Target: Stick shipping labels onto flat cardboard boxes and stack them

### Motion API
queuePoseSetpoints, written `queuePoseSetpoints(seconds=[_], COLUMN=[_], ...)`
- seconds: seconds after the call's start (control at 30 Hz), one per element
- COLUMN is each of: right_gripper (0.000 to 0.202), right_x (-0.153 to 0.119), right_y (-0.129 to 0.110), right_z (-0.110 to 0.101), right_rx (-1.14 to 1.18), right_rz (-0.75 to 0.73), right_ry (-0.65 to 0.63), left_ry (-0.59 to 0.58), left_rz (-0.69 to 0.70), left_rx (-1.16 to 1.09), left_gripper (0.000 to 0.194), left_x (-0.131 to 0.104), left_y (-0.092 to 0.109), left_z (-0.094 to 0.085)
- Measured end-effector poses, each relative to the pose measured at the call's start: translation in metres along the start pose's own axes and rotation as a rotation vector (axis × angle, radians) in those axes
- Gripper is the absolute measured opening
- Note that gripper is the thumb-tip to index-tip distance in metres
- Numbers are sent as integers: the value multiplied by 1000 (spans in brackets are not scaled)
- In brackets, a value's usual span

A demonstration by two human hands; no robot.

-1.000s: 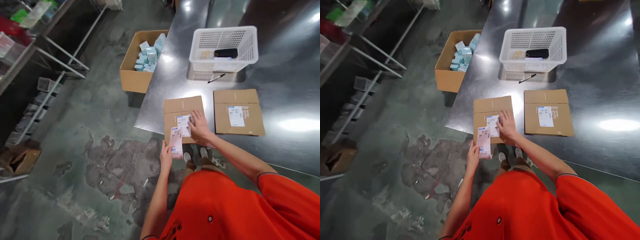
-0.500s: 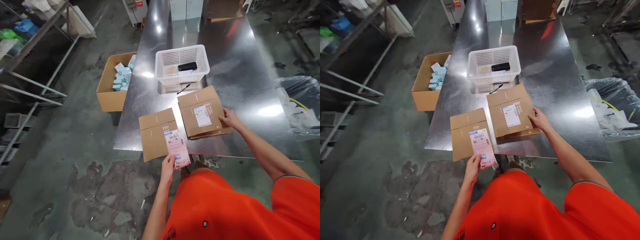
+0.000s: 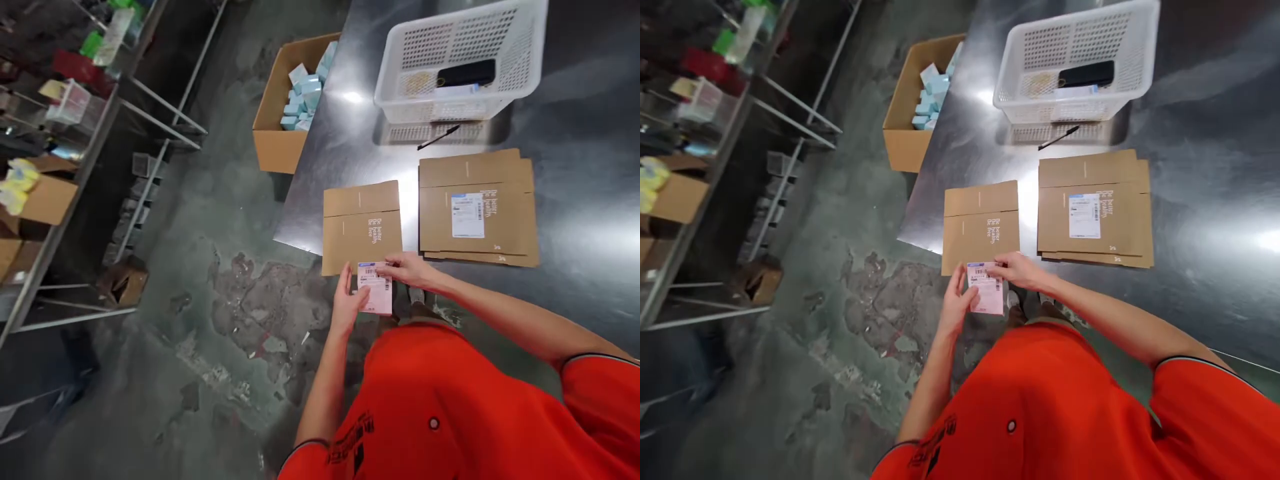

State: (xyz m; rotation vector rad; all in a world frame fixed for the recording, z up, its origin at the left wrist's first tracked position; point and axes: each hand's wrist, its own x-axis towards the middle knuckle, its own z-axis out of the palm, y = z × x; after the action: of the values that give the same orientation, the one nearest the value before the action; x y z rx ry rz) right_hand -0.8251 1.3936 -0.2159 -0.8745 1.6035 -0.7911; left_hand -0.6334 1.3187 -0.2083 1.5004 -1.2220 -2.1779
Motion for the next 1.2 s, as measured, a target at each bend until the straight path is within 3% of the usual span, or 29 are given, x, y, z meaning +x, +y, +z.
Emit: queuePoseSetpoints(seconds=[0.1,0.2,0.33,0.4,0.5,0.6,0.67,0.77,0.87,0.97,1.03,1.07,1.1,1.2], right_gripper=[44,32,29,27,38,62,54,47,64,70,67,64,59,47], right_x=[-4,6,55,86,118,129,134,141,134,102,76,66,57,47], right_y=[0,3,20,28,32,32,33,40,50,58,61,62,63,62], right_z=[23,33,20,8,-5,-7,-2,16,49,82,87,83,74,36], right_rx=[-52,-143,-367,-561,-853,-962,-924,-882,-918,-902,-851,-825,-803,-725], right_rz=[-24,-91,-126,-102,-44,-4,-56,-170,-221,-388,-478,-463,-392,85], right_ry=[15,103,244,350,366,397,351,249,285,71,-61,-36,66,584], left_ry=[76,130,24,-68,-91,42,195,278,264,341,344,328,314,280], left_rz=[-6,-24,-128,-244,-391,-353,-234,-78,59,106,96,98,110,172], left_rx=[34,116,77,18,22,-22,-52,71,238,347,384,393,405,457], left_gripper=[33,37,36,43,51,51,49,40,29,28,29,30,30,31], left_x=[17,34,38,30,13,12,28,69,99,106,104,103,101,95], left_y=[6,-6,-48,-72,-100,-106,-97,-78,-69,-70,-69,-69,-67,-64], left_z=[-1,-5,-26,-45,-79,-109,-120,-115,-96,-83,-81,-82,-82,-82])
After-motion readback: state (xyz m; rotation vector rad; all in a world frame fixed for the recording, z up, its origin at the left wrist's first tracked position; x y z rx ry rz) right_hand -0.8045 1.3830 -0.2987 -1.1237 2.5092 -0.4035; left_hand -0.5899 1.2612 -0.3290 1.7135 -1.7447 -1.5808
